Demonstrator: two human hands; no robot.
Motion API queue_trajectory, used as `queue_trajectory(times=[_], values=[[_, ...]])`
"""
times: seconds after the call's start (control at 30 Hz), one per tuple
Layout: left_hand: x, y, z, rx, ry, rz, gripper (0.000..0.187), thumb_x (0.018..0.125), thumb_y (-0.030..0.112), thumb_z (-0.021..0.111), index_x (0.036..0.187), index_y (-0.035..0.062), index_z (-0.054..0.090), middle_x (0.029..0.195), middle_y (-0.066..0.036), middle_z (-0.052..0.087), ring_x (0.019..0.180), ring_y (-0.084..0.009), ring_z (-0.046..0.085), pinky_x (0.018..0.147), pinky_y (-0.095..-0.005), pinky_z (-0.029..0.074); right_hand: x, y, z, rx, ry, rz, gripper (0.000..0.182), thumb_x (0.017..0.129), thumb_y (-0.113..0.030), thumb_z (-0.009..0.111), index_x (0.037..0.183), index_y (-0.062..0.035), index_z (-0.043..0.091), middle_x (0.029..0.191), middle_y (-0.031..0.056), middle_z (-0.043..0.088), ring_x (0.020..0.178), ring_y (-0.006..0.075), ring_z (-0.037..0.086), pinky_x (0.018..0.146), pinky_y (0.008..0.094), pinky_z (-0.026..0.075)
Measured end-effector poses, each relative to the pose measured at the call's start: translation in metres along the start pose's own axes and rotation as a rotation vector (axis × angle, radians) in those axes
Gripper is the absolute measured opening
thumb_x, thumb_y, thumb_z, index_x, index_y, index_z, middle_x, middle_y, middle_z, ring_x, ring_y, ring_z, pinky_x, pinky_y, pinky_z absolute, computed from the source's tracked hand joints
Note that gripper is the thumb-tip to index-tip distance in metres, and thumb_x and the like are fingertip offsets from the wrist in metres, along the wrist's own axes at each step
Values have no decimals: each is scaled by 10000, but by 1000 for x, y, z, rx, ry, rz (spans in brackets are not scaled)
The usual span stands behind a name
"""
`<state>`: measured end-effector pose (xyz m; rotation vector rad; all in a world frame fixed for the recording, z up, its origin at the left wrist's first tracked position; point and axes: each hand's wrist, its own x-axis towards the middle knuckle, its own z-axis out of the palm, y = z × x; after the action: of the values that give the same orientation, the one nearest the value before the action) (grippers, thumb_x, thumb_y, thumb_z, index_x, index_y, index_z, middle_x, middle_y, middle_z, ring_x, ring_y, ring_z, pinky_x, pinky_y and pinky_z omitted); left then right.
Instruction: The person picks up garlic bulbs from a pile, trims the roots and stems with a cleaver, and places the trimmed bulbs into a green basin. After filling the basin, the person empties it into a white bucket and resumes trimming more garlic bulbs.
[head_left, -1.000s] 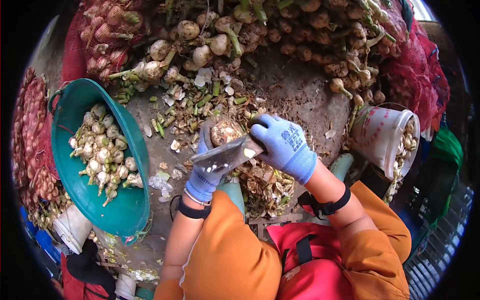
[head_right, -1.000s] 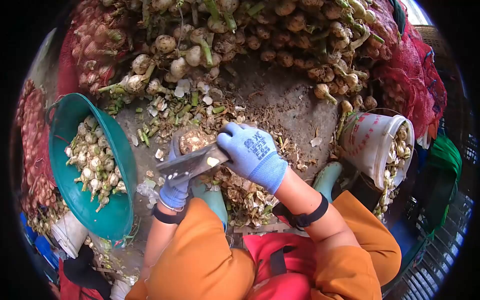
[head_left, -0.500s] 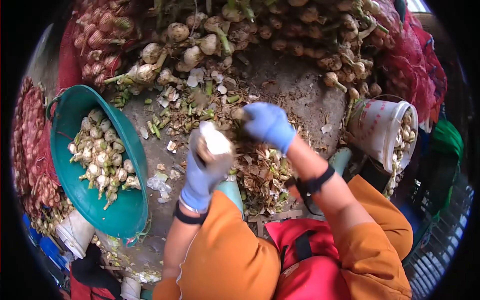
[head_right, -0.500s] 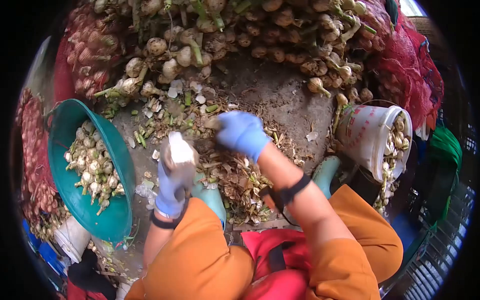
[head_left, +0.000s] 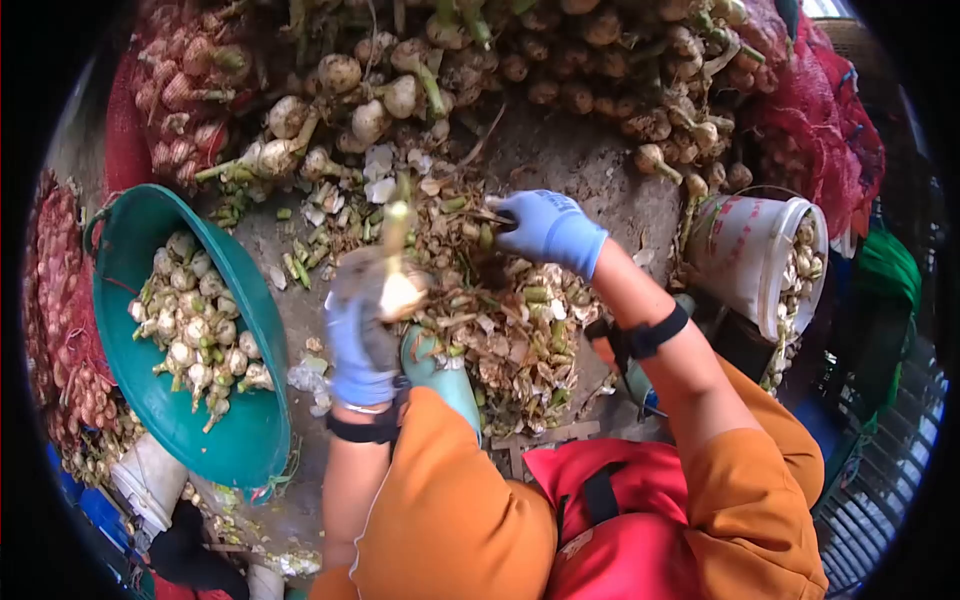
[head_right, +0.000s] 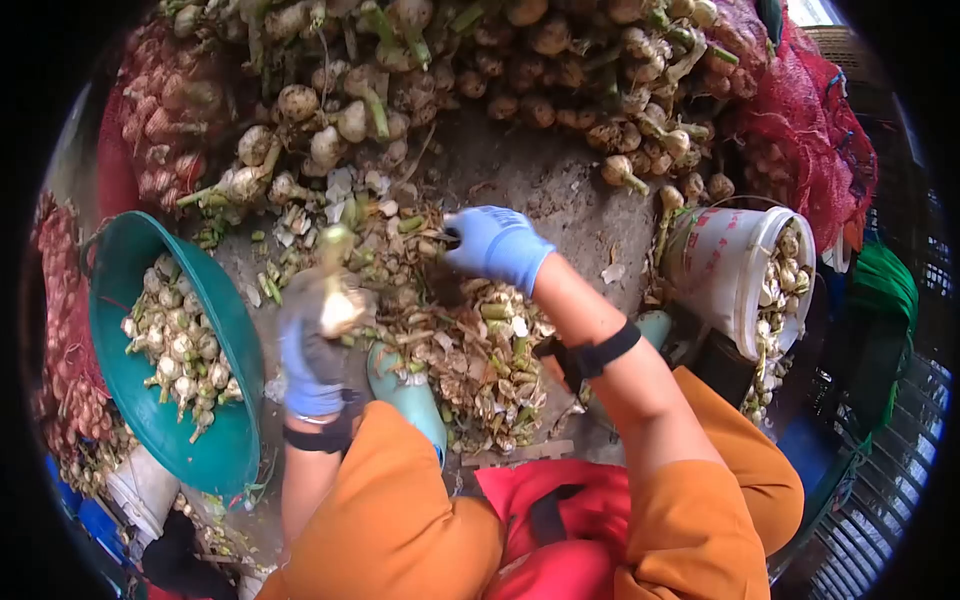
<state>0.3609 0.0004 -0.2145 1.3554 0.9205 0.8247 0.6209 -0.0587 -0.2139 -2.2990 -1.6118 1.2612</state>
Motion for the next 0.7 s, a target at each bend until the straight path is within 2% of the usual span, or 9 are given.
queue_trajectory(times=[0.03,0.1,0.17,0.2,0.3,0.37,0.5,0.6,0.7], values=[[12,24,-10,-259,42,-138,443,967,391,547,1205,18,580,944,-73,640,844,-205,652,731,-337,562,8,18,-10,-111,-75,106,312,739,-334,675,929,-87,684,927,159,685,903,362,661,791,432,525],[11,34,-59,-768,235,-239,426,966,356,556,1232,24,580,958,-59,633,834,-192,650,704,-335,558,18,58,-26,-232,271,15,237,750,-301,676,913,-129,692,939,129,653,895,358,645,772,440,528],[35,50,-89,-1738,-555,-92,455,1003,410,489,1293,63,540,1200,-69,598,971,-215,635,826,-396,544,31,71,-57,-262,476,48,267,779,-278,672,1011,-145,681,1094,138,622,926,367,636,821,455,524],[41,51,-84,-1729,-577,-76,455,1003,410,489,1293,63,540,1200,-69,598,971,-215,635,826,-396,544,44,79,-70,-349,447,150,355,768,-296,677,1092,-152,686,1248,180,586,1054,368,626,906,453,513],[34,48,-47,-1482,-316,-70,495,1009,409,485,1337,40,503,1237,-96,604,1034,-247,639,889,-419,544,83,110,-60,-502,574,176,345,789,-304,673,1112,-183,679,1222,201,591,1048,402,621,918,477,510],[28,43,-18,-1141,0,-418,560,964,463,564,1350,60,512,1173,-109,626,1080,-246,631,925,-387,549,74,100,-52,-509,516,184,339,787,-300,675,1107,-187,682,1223,198,591,1045,399,624,913,476,513],[8,1,-1,-1051,-103,-496,588,964,477,555,1359,46,491,1209,-120,598,1104,-257,614,952,-385,533,59,103,-46,-468,431,180,313,777,-283,677,1078,-200,694,1220,185,592,1030,389,631,901,469,522],[-1,-11,16,-815,-198,-456,548,951,330,624,1383,41,450,1262,-128,581,1119,-266,614,975,-385,519,49,80,-53,-310,430,170,303,750,-292,693,1034,-189,707,1178,133,626,1013,346,642,890,443,523],[-8,-20,36,-349,-132,-446,766,813,81,720,1477,46,339,1401,-155,465,1278,-292,493,1060,-393,430,34,36,-21,-31,401,-9,405,724,-349,754,1030,-90,693,1033,109,665,936,283,662,825,380,522]])
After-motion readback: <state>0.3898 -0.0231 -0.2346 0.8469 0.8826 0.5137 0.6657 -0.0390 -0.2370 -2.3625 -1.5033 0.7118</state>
